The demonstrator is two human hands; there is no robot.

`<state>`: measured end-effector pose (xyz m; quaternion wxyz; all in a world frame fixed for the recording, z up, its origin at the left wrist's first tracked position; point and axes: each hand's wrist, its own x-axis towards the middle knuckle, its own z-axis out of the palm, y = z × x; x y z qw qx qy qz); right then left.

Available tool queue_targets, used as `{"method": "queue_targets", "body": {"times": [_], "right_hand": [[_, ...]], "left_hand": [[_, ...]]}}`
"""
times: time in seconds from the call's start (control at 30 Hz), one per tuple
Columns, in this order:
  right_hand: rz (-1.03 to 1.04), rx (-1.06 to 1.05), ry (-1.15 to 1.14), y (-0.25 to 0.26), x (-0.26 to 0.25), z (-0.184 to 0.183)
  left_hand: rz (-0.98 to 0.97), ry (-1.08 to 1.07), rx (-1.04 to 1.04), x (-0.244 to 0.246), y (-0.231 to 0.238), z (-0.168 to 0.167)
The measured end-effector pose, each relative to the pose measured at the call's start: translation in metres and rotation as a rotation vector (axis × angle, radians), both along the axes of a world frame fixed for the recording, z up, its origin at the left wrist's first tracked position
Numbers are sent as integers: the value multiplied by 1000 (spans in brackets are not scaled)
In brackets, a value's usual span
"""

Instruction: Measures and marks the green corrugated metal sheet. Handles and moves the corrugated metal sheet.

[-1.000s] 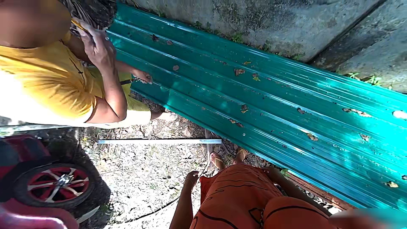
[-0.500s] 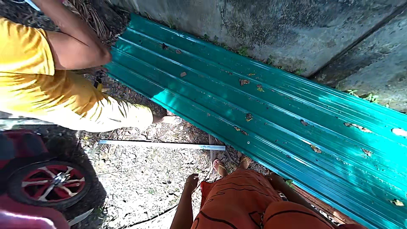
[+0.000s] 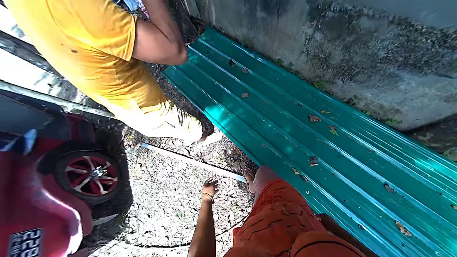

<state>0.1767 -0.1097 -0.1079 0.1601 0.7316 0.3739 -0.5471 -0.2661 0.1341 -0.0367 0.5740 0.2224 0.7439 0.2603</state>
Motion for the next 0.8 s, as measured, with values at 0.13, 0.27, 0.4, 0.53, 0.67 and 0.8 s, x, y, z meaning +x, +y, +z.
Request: {"method": "queue_targets", "body": {"times": [0.13,0.27,0.4,0.53,0.67,0.8], "right_hand": [[145,-22,45,122,-15,22],[251,31,68,255,-32,-18],[132,127,137,416,-95,5],[55,143,249,513,-166,26],[83,128,263,519,-208,-24],[25,32,230,500,-217,-63]], "left_hand": [[47,-42,88,3,81,4],[58,-48,86,3,163,-16],[-88,-14,-54,-1,251,-40],[-382,107,-223,9,333,-48],[-344,97,-224,33,414,-64],[-159,41,-248,47,487,-145]]}}
